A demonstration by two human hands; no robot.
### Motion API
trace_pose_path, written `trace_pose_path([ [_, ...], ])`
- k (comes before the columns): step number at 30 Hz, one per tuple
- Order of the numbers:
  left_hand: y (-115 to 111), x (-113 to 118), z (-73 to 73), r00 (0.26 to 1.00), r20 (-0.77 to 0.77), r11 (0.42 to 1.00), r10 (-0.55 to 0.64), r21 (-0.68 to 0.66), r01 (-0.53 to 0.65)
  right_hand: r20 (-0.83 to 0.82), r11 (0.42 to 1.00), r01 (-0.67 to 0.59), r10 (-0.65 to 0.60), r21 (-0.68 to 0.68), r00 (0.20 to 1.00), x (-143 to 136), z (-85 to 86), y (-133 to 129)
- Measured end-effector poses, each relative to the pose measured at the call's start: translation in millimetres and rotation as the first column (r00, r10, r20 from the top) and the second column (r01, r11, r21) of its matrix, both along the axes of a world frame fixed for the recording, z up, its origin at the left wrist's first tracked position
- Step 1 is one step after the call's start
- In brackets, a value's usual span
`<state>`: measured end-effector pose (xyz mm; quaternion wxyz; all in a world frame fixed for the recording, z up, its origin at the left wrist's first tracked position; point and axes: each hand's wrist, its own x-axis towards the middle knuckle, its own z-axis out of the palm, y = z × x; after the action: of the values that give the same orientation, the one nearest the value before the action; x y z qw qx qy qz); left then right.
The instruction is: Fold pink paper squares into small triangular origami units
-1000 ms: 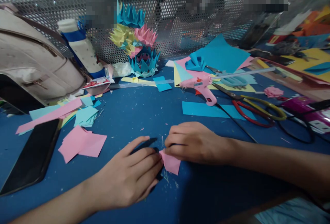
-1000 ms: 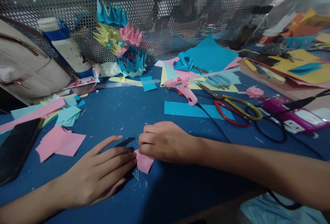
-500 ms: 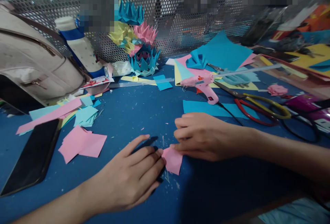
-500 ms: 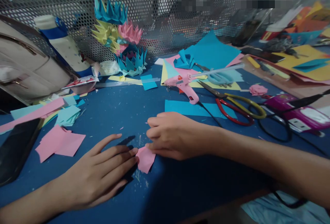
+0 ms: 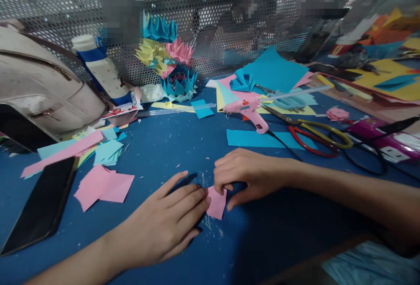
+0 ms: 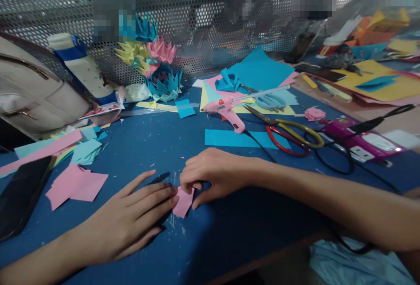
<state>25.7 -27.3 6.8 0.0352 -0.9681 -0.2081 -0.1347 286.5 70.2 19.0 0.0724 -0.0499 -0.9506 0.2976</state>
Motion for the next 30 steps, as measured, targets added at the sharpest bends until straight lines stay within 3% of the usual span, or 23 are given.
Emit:
trace_pose_path([
  [6,-4.0,5.1,3.1,0.997,-0.073,0.998,0.031,-0.043,-0.034,-0.043,0.988,-0.021,0.014,-0.156,0.999,1.6,-0.7,11.8],
  [14,-7.4,12.0,4.3,0.992,-0.088,0.989,0.086,-0.112,-0.095,-0.040,0.979,-0.003,-0.005,-0.204,0.999,1.2,-6.3,14.8],
  [23,-8.5,15.2,4.3,0.994,-0.065,0.989,0.090,-0.114,-0.097,0.016,1.000,0.020,-0.020,-0.019,1.000,-2.6,-5.5,9.0],
  [30,-8.3,17.4,2.9,0.993,-0.062,0.991,0.101,-0.087,-0.107,0.041,0.998,0.052,-0.054,0.047,0.998,-1.5,-4.9,2.6],
])
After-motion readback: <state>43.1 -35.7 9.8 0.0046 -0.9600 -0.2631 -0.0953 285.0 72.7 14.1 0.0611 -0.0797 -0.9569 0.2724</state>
